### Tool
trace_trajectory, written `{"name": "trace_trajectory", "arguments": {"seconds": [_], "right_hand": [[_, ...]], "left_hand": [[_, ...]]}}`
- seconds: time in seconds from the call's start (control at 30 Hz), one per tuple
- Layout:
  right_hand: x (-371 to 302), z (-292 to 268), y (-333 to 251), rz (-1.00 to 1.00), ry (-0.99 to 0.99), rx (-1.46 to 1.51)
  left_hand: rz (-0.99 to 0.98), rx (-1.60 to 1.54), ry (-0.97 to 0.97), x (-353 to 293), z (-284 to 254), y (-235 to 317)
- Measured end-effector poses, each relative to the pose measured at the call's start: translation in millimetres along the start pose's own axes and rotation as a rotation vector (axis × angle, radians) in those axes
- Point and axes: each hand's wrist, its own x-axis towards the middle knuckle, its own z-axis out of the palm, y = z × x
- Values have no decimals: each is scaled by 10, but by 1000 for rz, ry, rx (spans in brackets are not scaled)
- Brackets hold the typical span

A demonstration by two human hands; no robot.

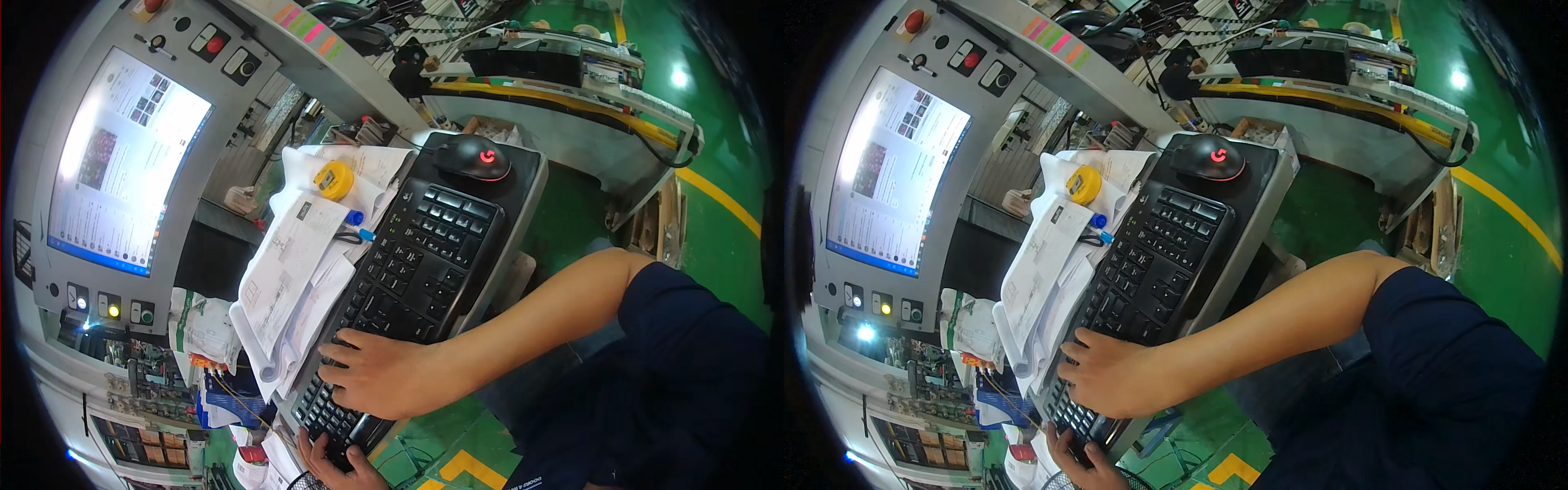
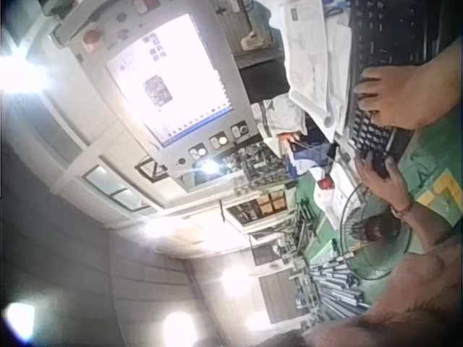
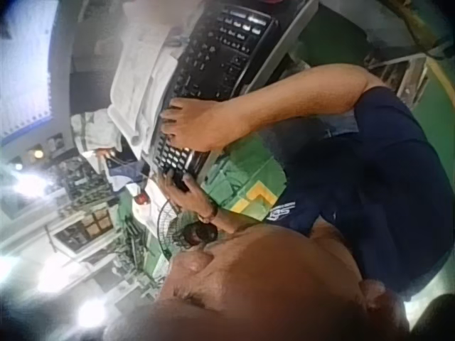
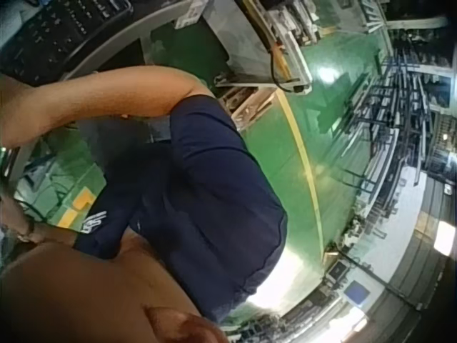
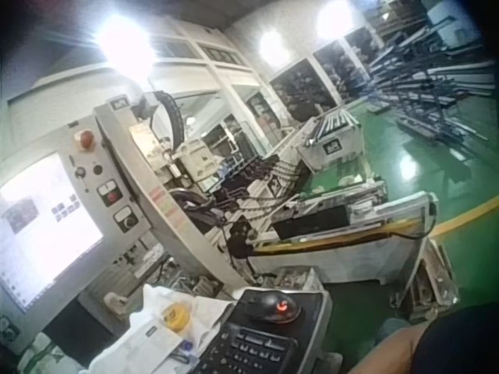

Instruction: The recorder is operating an industrial machine using a control panel with a screen, keyboard, and mouse.

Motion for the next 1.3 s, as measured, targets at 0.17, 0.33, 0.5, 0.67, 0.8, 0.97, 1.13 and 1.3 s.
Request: {"name": "trace_trajectory", "arguments": {"seconds": [0.17,0.33,0.5,0.67,0.8,0.97,1.13,1.3], "right_hand": [[-299,-54,-91,-43,150,70],[-548,-144,-55,-45,225,53],[-593,-198,36,-22,328,27],[-601,-182,37,-25,331,14],[-600,-181,34,-23,336,-3],[-593,-174,24,-11,334,-9],[-542,-111,-2,13,305,-35],[-307,56,-154,39,153,25]], "left_hand": [[-23,-14,6,-14,15,5],[49,2,-49,9,-17,46],[175,32,-109,24,-34,91],[194,29,-105,40,-26,88],[201,3,-104,46,-26,82],[123,-3,-84,30,-26,93],[20,-24,-51,35,-20,139],[-76,-76,14,38,-10,226]]}}
